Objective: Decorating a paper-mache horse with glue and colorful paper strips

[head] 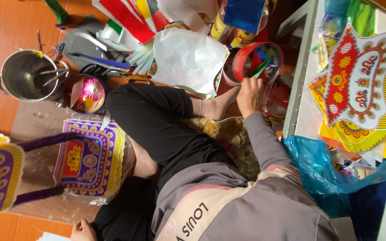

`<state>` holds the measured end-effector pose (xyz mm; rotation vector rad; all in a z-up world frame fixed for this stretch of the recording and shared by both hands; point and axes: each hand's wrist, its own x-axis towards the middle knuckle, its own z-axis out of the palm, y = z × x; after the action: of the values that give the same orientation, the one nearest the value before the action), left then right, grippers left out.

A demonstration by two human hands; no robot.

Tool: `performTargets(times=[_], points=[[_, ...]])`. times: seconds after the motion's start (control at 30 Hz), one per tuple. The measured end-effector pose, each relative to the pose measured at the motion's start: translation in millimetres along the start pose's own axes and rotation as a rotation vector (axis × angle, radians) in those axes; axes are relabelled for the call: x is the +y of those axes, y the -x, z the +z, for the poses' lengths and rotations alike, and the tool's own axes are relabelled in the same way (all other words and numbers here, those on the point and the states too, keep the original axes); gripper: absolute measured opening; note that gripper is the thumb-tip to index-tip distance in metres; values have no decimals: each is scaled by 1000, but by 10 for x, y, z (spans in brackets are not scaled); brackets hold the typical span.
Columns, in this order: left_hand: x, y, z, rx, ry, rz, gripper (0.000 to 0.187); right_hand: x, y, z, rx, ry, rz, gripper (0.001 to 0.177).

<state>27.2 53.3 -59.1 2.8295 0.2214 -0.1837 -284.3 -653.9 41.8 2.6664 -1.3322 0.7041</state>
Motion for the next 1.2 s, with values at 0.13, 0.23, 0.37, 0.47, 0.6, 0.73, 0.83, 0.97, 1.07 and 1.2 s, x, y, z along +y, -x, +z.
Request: performTargets(times=[0.13, 0.23, 0.37, 0.47, 0.6, 0.73, 0.83, 0.97, 1.07, 1.2], points=[[215, 123, -238, -97, -190, -59, 36, -598, 40, 33, 27, -134, -229, 10], [376, 258, -336, -65, -195, -75, 36, -1029, -171, 152, 87, -200, -434, 9], [437, 481, -376, 35, -124, -42, 31, -1560, -583, 576, 27, -277, -600, 11], [599, 715, -438, 136, -137, 18, 27, -1941, -856, 987, 7, -328, -706, 11], [810, 982, -468, 407, -233, 292, 20, -2395, -1073, 1441, -49, -342, -785, 7], [933, 1021, -473, 392, -323, 222, 18, -2589, -1103, 1886, -149, -299, -847, 7], [932, 989, -428, 380, -344, 168, 19, -2548, -1113, 1980, -193, -309, -856, 6], [928, 937, -404, 392, -362, 152, 18, -2465, -1272, 1771, -237, -491, -837, 10], [949, 909, -398, 409, -362, 144, 16, -2442, -1522, 1762, -271, -659, -658, 12], [949, 885, -388, 395, -374, 122, 15, -2571, -1827, 1977, -264, -772, -494, 26]])
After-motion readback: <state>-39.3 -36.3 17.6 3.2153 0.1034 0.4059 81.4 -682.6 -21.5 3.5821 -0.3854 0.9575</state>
